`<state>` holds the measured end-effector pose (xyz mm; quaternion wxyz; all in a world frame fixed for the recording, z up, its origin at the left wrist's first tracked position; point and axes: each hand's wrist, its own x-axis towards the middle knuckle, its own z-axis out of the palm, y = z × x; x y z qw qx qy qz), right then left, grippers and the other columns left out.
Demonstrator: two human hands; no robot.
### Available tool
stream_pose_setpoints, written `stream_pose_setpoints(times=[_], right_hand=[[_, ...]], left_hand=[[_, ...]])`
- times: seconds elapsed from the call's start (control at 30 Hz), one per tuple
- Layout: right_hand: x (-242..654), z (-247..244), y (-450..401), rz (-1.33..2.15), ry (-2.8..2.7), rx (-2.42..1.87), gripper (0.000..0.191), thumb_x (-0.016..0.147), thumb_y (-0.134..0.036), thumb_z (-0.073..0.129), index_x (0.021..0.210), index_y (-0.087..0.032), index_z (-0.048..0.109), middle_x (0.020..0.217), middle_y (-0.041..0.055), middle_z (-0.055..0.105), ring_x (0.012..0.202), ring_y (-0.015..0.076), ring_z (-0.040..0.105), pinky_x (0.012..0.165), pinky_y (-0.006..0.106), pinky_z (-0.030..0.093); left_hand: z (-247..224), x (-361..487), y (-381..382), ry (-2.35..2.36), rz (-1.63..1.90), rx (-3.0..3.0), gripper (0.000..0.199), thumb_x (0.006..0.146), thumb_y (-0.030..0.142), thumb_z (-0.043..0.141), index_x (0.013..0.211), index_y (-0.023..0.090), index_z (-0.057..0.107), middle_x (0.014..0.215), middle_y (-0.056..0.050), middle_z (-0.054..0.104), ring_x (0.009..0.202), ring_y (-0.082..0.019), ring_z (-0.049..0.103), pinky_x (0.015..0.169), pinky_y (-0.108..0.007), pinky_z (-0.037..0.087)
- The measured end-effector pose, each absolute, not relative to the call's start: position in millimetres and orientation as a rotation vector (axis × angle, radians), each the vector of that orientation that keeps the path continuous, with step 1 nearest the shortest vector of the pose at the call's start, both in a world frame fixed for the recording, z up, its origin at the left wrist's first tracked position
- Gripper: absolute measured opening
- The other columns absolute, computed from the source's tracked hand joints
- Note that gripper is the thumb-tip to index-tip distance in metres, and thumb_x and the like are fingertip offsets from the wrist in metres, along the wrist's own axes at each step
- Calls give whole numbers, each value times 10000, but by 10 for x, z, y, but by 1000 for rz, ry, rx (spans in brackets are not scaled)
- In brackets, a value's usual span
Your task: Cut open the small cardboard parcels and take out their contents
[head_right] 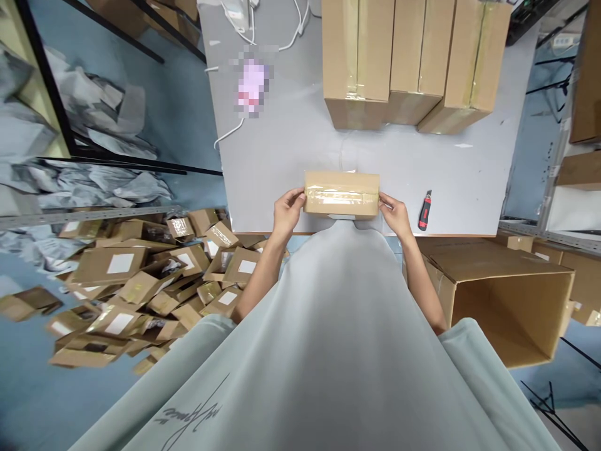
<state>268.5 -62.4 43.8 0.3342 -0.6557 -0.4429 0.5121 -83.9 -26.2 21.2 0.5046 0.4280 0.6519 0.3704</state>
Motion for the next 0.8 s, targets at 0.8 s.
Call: stream_pose_setpoints(times=[0.8], right_hand=[[3074,129,-903,1233,-1018,-2072,1165,957,-1013,422,1750,-160,459,1869,172,371,1779,325,261,1473,491,158]], left_hand=[[580,-126,-240,1442,871,1171,470,971,385,809,1404,216,739,1541,-146,727,1400,-327,721,1191,-491,607]])
